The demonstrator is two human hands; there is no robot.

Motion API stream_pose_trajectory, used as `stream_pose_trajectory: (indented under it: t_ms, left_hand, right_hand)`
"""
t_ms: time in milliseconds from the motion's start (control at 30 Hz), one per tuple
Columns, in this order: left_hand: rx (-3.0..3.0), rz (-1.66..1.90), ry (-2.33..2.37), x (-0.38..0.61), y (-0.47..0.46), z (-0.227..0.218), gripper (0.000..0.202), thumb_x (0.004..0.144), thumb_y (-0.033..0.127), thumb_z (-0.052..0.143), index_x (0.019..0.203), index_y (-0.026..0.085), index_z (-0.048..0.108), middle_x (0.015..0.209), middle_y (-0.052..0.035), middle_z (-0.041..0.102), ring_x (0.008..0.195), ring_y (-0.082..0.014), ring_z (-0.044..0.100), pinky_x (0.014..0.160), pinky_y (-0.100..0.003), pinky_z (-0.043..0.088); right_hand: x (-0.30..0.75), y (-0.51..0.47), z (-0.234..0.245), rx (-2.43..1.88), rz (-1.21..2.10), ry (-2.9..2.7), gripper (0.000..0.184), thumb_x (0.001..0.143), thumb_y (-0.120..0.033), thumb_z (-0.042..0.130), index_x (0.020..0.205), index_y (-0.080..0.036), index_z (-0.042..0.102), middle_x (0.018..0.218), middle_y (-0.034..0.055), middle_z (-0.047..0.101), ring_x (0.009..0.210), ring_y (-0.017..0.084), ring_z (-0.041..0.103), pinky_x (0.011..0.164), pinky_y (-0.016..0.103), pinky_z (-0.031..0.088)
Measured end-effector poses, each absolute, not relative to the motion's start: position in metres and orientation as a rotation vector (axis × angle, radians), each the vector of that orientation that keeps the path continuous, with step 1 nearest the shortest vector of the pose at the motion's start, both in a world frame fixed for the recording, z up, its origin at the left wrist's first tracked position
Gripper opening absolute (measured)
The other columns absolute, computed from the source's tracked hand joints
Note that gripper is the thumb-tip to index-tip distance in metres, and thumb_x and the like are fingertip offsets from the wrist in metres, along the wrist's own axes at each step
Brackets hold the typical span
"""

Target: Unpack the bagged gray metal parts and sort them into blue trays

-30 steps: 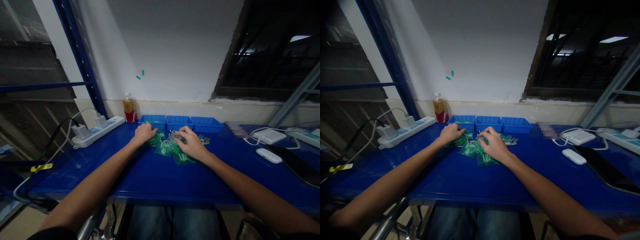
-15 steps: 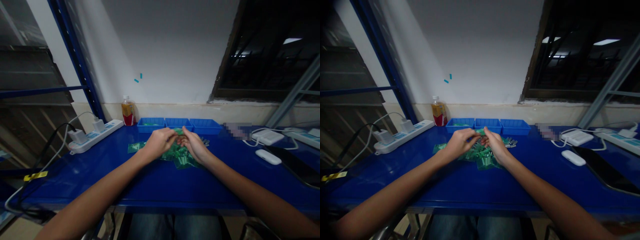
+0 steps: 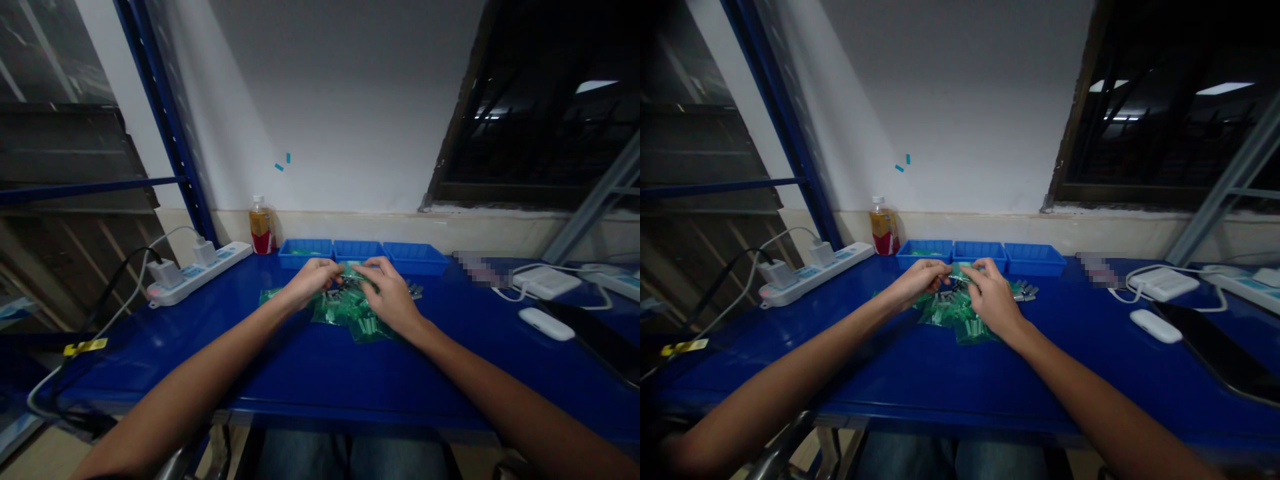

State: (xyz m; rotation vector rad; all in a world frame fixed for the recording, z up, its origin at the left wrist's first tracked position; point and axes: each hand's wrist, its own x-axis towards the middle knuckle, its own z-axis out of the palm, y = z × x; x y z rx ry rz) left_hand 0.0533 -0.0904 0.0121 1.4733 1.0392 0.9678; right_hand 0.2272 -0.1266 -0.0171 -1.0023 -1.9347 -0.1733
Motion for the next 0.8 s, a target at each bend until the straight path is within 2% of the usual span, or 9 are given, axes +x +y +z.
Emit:
stream_pose_trajectory:
  t_ms: [67, 167, 267, 333, 400, 467, 533, 667, 800]
  left_hand:
    - [1.397, 1.019, 1.047, 0.048, -0.08, 0.013, 0.016, 0.074, 0.023, 0.063, 0.064, 0.012, 0.057, 0.06, -0.0018, 0.059, 0.042, -0.0046, 0.039, 0.039, -0.017, 0.023]
    - [1.342, 1.161, 1.058, 0.034, -0.059, 0.022, 0.017, 0.077, 0.025, 0.062, 0.068, 0.012, 0.055, 0.065, -0.0031, 0.061, 0.044, -0.0044, 0.041, 0.04, -0.016, 0.025]
    - [1.308, 1.282, 1.098, 0.016, -0.041, 0.03, 0.019, 0.081, 0.03, 0.059, 0.073, 0.013, 0.054, 0.069, -0.0032, 0.062, 0.042, -0.0033, 0.037, 0.04, -0.016, 0.023]
    - [1.317, 1.268, 1.184, 0.004, -0.035, 0.03, 0.03, 0.082, 0.041, 0.056, 0.073, 0.013, 0.056, 0.065, -0.0043, 0.063, 0.038, -0.0047, 0.033, 0.039, -0.019, 0.021]
    - [1.484, 1.175, 1.408, -0.007, -0.035, 0.026, 0.045, 0.081, 0.055, 0.05, 0.073, 0.012, 0.06, 0.058, -0.0061, 0.062, 0.039, -0.0098, 0.039, 0.041, -0.022, 0.025]
    - [1.809, 1.097, 1.646, -0.016, -0.038, 0.022, 0.052, 0.08, 0.062, 0.046, 0.079, 0.013, 0.065, 0.059, -0.0071, 0.064, 0.053, -0.0179, 0.054, 0.05, -0.026, 0.035]
    - [2.123, 0.974, 1.727, -0.023, -0.04, 0.019, 0.051, 0.08, 0.06, 0.046, 0.088, 0.015, 0.068, 0.07, -0.0081, 0.068, 0.07, -0.0233, 0.061, 0.063, -0.028, 0.04]
    - [2.431, 0.444, 1.458, -0.032, -0.041, 0.018, 0.044, 0.072, 0.053, 0.06, 0.095, 0.017, 0.07, 0.099, -0.01, 0.068, 0.09, -0.0253, 0.062, 0.077, -0.029, 0.042]
    - [2.45, 0.18, 1.253, -0.035, -0.042, 0.016, 0.042, 0.066, 0.047, 0.067, 0.096, 0.018, 0.068, 0.103, -0.0087, 0.066, 0.091, -0.0229, 0.059, 0.077, -0.028, 0.042]
  right_hand:
    - [0.225, -0.127, -0.017, -0.98, -0.185, -1.914, 0.028, 0.084, -0.014, 0.047, 0.107, -0.016, 0.063, 0.107, 0.0127, 0.052, 0.093, 0.021, 0.06, 0.082, 0.037, 0.05]
    - [0.221, -0.129, -0.017, -0.955, -0.181, -1.887, 0.027, 0.085, -0.018, 0.05, 0.11, -0.016, 0.059, 0.116, 0.0145, 0.047, 0.104, 0.023, 0.057, 0.091, 0.04, 0.047]
    - [0.219, -0.132, -0.016, -0.957, -0.171, -1.913, 0.026, 0.086, -0.021, 0.05, 0.111, -0.017, 0.057, 0.12, 0.0144, 0.045, 0.11, 0.024, 0.054, 0.095, 0.041, 0.045]
    - [0.219, -0.132, -0.017, -0.984, -0.155, -1.937, 0.025, 0.086, -0.022, 0.051, 0.11, -0.017, 0.058, 0.12, 0.0143, 0.045, 0.11, 0.024, 0.054, 0.095, 0.042, 0.045]
    - [0.22, -0.132, -0.018, -1.022, -0.131, -1.966, 0.025, 0.086, -0.024, 0.052, 0.109, -0.017, 0.058, 0.119, 0.014, 0.045, 0.109, 0.025, 0.055, 0.094, 0.042, 0.046]
    - [0.222, -0.13, -0.019, -1.06, -0.099, -2.009, 0.025, 0.086, -0.026, 0.053, 0.108, -0.018, 0.059, 0.117, 0.0133, 0.046, 0.106, 0.025, 0.056, 0.092, 0.042, 0.047]
    - [0.224, -0.129, -0.021, -1.088, -0.063, -2.057, 0.025, 0.085, -0.028, 0.053, 0.107, -0.017, 0.061, 0.114, 0.0125, 0.047, 0.102, 0.024, 0.057, 0.091, 0.041, 0.047]
    - [0.225, -0.13, -0.022, -1.101, 0.0, -2.145, 0.025, 0.085, -0.029, 0.055, 0.106, -0.016, 0.061, 0.109, 0.0113, 0.049, 0.097, 0.022, 0.057, 0.089, 0.039, 0.047]
    - [0.224, -0.133, -0.021, -1.081, 0.021, -2.186, 0.023, 0.085, -0.027, 0.055, 0.104, -0.017, 0.062, 0.107, 0.0103, 0.051, 0.097, 0.022, 0.057, 0.087, 0.038, 0.047]
